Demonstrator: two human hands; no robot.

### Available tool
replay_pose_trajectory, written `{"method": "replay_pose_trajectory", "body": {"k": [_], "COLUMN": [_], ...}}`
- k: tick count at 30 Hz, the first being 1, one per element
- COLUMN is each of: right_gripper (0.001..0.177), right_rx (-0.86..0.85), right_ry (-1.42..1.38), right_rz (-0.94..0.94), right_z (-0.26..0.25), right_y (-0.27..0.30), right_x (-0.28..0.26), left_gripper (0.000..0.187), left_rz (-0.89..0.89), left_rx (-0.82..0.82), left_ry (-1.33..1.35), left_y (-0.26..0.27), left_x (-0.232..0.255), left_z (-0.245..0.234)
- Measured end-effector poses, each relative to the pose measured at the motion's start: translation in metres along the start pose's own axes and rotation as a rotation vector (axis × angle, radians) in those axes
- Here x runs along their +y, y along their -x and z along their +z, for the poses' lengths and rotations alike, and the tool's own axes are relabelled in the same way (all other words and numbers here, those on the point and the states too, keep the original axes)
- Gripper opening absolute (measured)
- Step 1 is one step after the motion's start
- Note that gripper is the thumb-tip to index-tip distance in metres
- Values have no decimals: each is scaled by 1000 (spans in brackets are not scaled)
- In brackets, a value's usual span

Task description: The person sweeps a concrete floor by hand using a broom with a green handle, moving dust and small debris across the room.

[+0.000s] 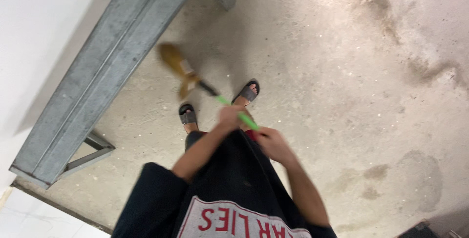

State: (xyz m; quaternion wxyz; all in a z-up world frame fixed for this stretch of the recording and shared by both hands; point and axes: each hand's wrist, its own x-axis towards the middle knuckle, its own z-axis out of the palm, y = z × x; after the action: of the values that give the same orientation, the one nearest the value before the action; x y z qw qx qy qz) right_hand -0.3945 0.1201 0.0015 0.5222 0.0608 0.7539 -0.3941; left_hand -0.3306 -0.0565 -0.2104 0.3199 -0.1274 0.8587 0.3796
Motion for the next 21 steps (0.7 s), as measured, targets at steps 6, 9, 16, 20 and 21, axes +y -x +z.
{"method": "replay_pose_trajectory", "body": {"k": [6,9,16,20,21], "right_gripper": [14,10,12,15,22], "right_rx": [171,85,-28,-22,-64], "right_ry": [84,174,-11,-349,-512], "right_rz": [76,-14,-218,-426,-223], "right_z": [-142,-158,-119,-57,-37], "right_y": [79,106,104,-45,-78], "right_x": [-22,-37,-47,-46,-48], "left_gripper": [23,23,20,44,58], "left_rz": [198,288,206,-399,-163], "left_rx": [-144,-140,-80,333,374], "left_ry": [-146,-207,-417,121,-138], "left_y": [-51,-27,27,-64,-78], "left_x": [209,246,191,99,69], "left_z": [-5,-54,-138,-162,-170]}}
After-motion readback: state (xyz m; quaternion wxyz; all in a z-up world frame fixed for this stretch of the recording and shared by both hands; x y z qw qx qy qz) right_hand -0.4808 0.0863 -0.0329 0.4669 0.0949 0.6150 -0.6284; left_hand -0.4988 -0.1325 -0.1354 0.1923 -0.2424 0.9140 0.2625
